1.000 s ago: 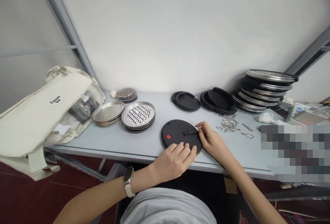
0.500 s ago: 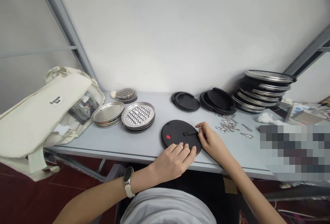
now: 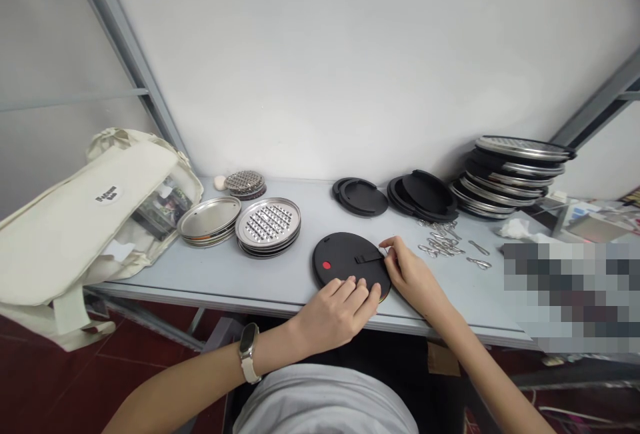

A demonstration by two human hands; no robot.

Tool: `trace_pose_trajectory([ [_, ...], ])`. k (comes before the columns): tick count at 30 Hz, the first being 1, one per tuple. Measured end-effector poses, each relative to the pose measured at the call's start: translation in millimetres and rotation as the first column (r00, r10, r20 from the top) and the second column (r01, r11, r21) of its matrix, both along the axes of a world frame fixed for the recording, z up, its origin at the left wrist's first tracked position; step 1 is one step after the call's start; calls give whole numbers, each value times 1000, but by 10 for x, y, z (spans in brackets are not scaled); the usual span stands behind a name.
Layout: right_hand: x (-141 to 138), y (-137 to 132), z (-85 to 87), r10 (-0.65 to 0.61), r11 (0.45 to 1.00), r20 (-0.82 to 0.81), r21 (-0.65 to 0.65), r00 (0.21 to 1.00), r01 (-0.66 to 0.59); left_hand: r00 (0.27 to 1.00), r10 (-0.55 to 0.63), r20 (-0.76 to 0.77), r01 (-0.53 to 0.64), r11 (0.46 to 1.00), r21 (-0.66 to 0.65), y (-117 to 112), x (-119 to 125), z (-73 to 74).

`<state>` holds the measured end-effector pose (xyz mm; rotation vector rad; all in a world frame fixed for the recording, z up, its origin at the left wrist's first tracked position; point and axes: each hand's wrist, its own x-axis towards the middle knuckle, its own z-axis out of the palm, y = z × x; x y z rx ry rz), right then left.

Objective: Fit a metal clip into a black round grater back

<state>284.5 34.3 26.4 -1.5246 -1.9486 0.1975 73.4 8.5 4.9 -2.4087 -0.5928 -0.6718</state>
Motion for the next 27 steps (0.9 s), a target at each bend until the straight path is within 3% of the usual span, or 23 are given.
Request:
trace_pose_trajectory([
  [12, -4, -11, 21, -26, 999, 32, -42, 999, 27, 1000, -12, 2, 12, 1000, 1, 2, -8, 8],
  [27, 21, -3, 13, -13, 1000, 83, 4, 996, 12, 999, 0, -33, 0, 1000, -10, 4, -9, 1],
])
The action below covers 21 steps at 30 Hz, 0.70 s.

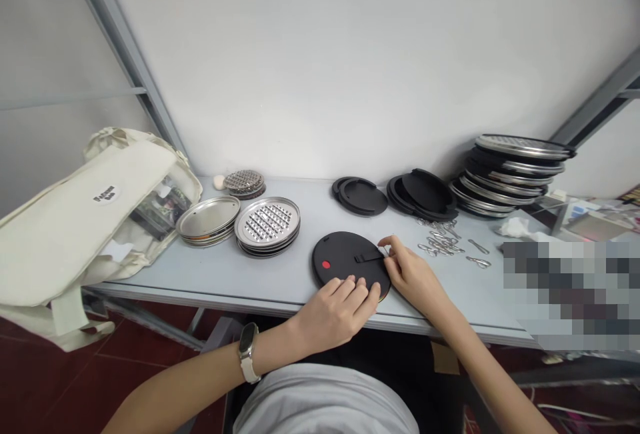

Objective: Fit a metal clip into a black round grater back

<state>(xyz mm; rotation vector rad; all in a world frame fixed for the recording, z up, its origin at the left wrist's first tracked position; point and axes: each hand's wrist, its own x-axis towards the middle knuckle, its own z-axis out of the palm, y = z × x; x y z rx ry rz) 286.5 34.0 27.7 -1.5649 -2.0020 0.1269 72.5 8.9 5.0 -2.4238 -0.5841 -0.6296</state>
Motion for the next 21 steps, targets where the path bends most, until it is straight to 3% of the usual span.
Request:
trace_pose_trajectory([
  [21, -21, -18, 3, 36, 996, -130, -76, 991, -46, 999, -11, 43, 11, 1000, 0, 1, 10, 19],
])
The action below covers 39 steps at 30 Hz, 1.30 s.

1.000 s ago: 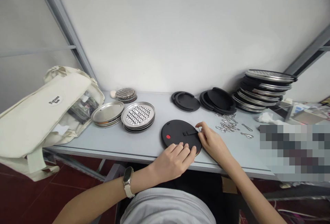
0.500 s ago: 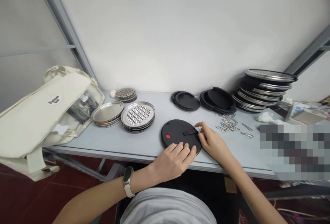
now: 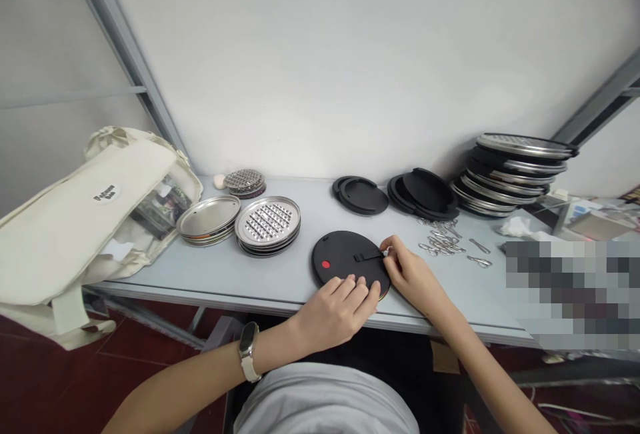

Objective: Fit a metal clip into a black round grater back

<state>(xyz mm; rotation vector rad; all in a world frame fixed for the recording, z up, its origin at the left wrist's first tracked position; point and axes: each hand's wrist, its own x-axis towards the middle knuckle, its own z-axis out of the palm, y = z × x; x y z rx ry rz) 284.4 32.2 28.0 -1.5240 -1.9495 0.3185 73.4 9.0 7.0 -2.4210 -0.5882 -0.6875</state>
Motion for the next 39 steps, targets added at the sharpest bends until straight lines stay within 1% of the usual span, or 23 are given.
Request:
trace_pose_trajectory([
  [4, -14, 2, -3, -32, 998, -72, 56, 997, 36, 1000, -7, 17, 7, 1000, -2, 1, 5, 2],
  [8, -9, 25, -12, -72, 990, -107, 111, 992, 84, 1000, 0, 14, 0, 1000, 6, -1, 8, -4],
  [11, 6, 42, -22, -64, 992, -133, 99, 989, 78, 1000, 3, 13, -3, 1000, 6, -2, 8, -7],
  [18, 37, 63, -56, 20, 995, -112, 95, 993, -10, 1000, 8, -9, -7, 1000, 6, 0, 1, -5],
  [23, 31, 44, -34, 2, 998, -84, 69, 996, 4, 1000, 6, 3, -6, 1000, 3, -3, 3, -7],
  [28, 13, 33, -1, 3, 999, -90, 39, 996, 0, 1000, 8, 2, -8, 1000, 3, -2, 7, -9],
  [32, 12, 41, -12, 12, 1000, -91, 26, 996, -10, 1000, -2, 22, 2, 1000, 0, 1, 5, -9],
  [39, 26, 49, -48, 27, 1000, -140, 6, 990, -26, 1000, 17, -26, -17, 1000, 0, 2, -4, -10],
])
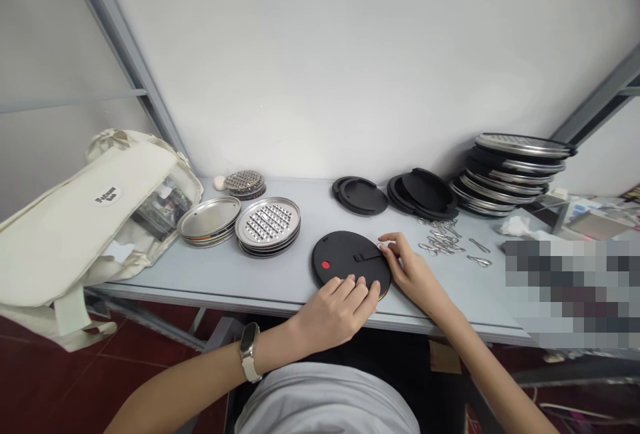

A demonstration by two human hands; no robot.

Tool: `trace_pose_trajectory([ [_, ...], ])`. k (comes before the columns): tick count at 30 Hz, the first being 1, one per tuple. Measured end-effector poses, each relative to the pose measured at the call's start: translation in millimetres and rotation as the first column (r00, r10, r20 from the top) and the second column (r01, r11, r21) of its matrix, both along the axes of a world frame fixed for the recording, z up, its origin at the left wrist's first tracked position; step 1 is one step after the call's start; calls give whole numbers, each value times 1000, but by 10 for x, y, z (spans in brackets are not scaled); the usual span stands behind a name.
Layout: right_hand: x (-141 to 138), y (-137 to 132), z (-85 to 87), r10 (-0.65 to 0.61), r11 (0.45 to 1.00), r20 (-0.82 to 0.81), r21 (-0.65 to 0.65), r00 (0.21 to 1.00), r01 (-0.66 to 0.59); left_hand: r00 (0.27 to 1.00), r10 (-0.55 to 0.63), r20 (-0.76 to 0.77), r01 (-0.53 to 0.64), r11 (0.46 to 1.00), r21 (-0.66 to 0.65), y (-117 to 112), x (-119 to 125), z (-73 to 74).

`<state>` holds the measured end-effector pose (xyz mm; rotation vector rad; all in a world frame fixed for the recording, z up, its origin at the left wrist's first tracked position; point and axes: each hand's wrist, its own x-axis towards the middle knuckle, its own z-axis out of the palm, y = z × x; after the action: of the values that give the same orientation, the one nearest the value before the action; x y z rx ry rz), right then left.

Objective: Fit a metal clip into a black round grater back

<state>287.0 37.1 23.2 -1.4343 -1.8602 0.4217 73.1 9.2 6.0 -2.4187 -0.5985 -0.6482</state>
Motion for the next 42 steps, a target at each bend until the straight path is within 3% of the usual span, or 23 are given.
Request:
trace_pose_trajectory([
  [21, -21, -17, 41, -12, 999, 42, -37, 999, 13, 999, -14, 30, 15, 1000, -9, -5, 1, 8],
  [42, -32, -13, 20, -47, 997, 100, 61, 994, 41, 999, -7, 40, 8, 1000, -22, -7, 7, 20],
])
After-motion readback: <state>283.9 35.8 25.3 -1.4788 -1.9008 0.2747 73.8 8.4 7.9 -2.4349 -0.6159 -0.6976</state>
